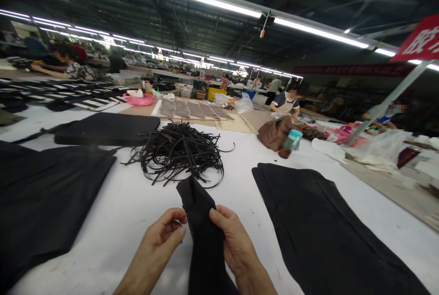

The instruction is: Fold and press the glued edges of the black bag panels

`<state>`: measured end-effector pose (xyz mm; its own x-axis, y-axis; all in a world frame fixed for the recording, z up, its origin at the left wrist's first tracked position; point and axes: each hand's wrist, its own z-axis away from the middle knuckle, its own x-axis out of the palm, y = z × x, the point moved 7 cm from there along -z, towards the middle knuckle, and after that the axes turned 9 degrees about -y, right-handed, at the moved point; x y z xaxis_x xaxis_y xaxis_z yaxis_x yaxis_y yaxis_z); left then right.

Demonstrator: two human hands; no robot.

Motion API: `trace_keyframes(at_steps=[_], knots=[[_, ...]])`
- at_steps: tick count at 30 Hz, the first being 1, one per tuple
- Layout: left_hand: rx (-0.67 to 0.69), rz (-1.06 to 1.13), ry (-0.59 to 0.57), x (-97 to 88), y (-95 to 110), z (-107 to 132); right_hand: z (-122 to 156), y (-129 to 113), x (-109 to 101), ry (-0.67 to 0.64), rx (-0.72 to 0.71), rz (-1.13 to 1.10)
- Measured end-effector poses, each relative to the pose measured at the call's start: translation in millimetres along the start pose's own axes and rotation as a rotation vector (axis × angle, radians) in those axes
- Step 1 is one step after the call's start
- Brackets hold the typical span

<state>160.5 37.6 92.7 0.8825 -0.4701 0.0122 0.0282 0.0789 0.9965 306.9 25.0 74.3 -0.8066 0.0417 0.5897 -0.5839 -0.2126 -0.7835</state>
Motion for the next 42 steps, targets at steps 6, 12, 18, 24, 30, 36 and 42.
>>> trace_keyframes(at_steps=[6,12,18,24,30,36,42], knots=[[0.02,0.046,-0.061,1.0,-3,-5,0,-1,-7,0.033,-0.022,0.036],[0.0,0.037,-0.099,16.4,7,-13,-2,4,2,0.041,-0.012,0.247],[-0.07,0.045,-0.214,29.2,13,-17,1,-9,24,0.022,-0.113,0.576],[-0.05,0.171,-0.167,26.7,12,-27,-5,-5,38,-0.015,-0.133,0.646],[-0.01,0.323,-0.177,16.4,-1,-28,-10,0,31,0.033,-0.163,0.686],[-0.067,0.286,-0.109,-0.9,-11,-29,-14,10,30,-0.013,-0.075,0.629],[-0.086,0.411,-0.113,-3.2,-10,-27,-8,11,37,-0.09,0.048,0.559]])
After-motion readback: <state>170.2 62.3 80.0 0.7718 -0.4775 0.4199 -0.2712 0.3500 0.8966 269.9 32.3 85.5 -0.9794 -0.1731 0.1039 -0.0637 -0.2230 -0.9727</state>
